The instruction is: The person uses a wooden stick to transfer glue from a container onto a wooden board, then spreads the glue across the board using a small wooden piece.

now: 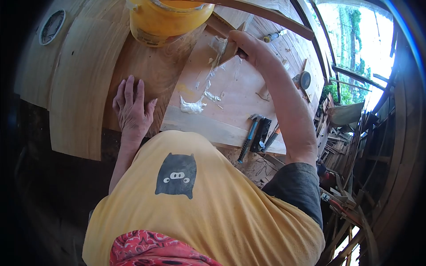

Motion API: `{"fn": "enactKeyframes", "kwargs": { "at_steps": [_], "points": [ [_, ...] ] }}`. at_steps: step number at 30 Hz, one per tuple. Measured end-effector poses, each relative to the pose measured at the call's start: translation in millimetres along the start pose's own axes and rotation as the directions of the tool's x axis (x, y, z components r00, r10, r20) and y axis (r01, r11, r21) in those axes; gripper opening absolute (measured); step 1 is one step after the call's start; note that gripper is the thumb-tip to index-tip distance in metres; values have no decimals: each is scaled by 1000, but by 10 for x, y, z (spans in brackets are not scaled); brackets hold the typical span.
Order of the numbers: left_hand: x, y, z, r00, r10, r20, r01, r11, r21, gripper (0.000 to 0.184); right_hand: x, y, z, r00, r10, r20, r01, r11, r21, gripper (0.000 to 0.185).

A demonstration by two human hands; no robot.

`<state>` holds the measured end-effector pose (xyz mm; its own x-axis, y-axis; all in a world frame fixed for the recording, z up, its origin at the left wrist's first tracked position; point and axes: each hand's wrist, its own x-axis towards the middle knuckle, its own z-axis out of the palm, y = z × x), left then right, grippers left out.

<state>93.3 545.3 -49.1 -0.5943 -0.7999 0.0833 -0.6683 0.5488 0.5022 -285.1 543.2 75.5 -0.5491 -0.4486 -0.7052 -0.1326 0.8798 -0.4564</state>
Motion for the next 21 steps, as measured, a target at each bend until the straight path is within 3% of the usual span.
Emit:
{"fn": "enactKeyframes", "kwargs": {
  "at_steps": [10,15,21],
  "points": [
    [-25,15,2,999,-5,-39,5,1000,-17,62,-99,-282,158,992,-109,63,119,974,-195,33],
    [-39,32,18,998,-3,-57,2,1000,-9,62,-270,-440,200,975,-174,141,201,956,-214,47],
    [-64,38,26,997,-1,-75,2,1000,12,61,3,-363,105,956,-261,137,291,910,-297,42]
  ]
}}
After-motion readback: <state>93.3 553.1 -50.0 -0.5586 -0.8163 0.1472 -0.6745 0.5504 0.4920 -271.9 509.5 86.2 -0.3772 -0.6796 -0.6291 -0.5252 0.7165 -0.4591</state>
